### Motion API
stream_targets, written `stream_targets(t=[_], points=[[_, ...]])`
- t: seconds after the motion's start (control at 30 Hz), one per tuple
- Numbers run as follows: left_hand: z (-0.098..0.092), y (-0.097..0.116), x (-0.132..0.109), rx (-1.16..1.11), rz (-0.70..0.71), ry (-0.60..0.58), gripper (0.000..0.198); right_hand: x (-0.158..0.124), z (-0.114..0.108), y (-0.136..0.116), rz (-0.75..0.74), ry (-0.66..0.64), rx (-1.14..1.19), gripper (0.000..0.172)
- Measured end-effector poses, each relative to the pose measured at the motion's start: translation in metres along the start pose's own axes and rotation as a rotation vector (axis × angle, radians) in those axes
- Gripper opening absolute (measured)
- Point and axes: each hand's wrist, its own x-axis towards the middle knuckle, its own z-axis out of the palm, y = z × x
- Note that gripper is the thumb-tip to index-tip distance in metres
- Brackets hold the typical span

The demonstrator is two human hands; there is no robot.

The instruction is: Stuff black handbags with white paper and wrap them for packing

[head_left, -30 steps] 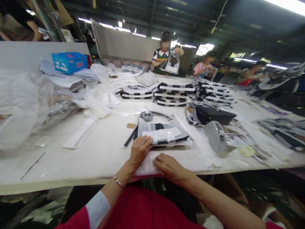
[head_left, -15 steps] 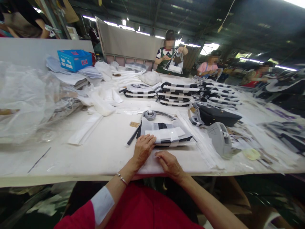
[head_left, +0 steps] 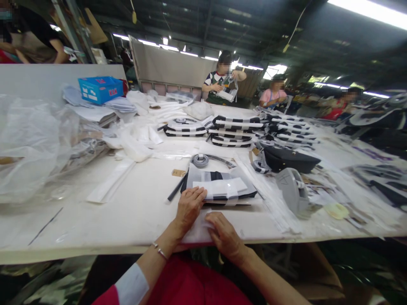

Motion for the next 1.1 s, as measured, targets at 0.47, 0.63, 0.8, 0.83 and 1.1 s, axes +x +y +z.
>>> stream_targets(t=[0.47,0.63,0.8,0.83,1.1], points=[[0.0,0.001,-0.001,0.033,0.023,0.006,0.029,0.051,-0.029,0.012,-0.191,0.082,-0.189,0.025],[0.003,0.0,-0.002,0.019,0.03,0.05,0.029,0.071,-0.031,0.023,-0.093,0.06,-0.245,0.02],[-0.009,0.002,0.003,-0.074,-0.032,-0.044,0.031,0.078,-0.035,0.032,0.0,-0.064,-0.301,0.021],[-0.012,0.002,0.005,-0.102,-0.053,-0.075,0.031,0.077,-0.035,0.034,-0.005,-0.074,-0.302,0.021],[-0.016,0.013,0.017,-0.159,-0.238,-0.059,0.02,0.071,-0.04,0.038,-0.124,-0.039,-0.296,0.021]])
